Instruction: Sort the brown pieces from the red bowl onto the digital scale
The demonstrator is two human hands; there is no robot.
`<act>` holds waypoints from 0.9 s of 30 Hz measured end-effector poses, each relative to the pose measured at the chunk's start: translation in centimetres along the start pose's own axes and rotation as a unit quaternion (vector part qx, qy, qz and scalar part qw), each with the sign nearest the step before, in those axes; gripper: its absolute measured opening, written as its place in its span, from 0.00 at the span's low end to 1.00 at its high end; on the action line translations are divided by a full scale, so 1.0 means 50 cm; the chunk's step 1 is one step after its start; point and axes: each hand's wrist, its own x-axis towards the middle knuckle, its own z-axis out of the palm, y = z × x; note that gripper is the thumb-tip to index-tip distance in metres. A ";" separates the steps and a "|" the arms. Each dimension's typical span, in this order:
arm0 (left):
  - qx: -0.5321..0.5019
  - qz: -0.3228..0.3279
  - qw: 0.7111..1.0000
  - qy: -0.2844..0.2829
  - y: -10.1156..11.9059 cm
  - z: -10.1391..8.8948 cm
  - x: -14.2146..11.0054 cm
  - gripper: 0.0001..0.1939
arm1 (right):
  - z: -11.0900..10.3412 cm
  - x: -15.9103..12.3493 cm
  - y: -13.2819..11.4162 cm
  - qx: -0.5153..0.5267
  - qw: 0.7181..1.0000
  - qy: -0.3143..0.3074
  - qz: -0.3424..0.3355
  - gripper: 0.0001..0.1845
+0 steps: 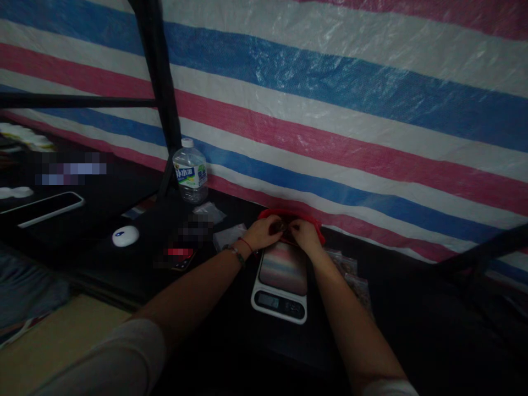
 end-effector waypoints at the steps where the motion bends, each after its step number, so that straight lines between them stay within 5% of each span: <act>1: 0.002 -0.001 1.000 -0.002 0.001 0.000 0.000 0.21 | 0.002 0.000 0.001 0.000 1.000 -0.004 -0.009 0.12; 7: 0.016 -0.007 1.000 -0.006 0.004 0.000 0.001 0.20 | 0.020 0.002 0.013 -0.025 0.995 -0.088 -0.041 0.11; 12: 0.015 -0.008 1.000 0.002 0.003 0.001 -0.001 0.20 | 0.013 0.001 0.013 -0.033 0.999 -0.033 -0.014 0.09; 19: 0.008 -0.002 1.000 0.004 0.002 -0.002 -0.001 0.21 | -0.029 -0.005 -0.022 0.103 0.990 0.100 0.015 0.10; 27: 0.020 -0.004 1.000 0.000 0.008 -0.002 0.000 0.22 | -0.041 -0.013 -0.045 0.076 0.997 0.027 -0.008 0.11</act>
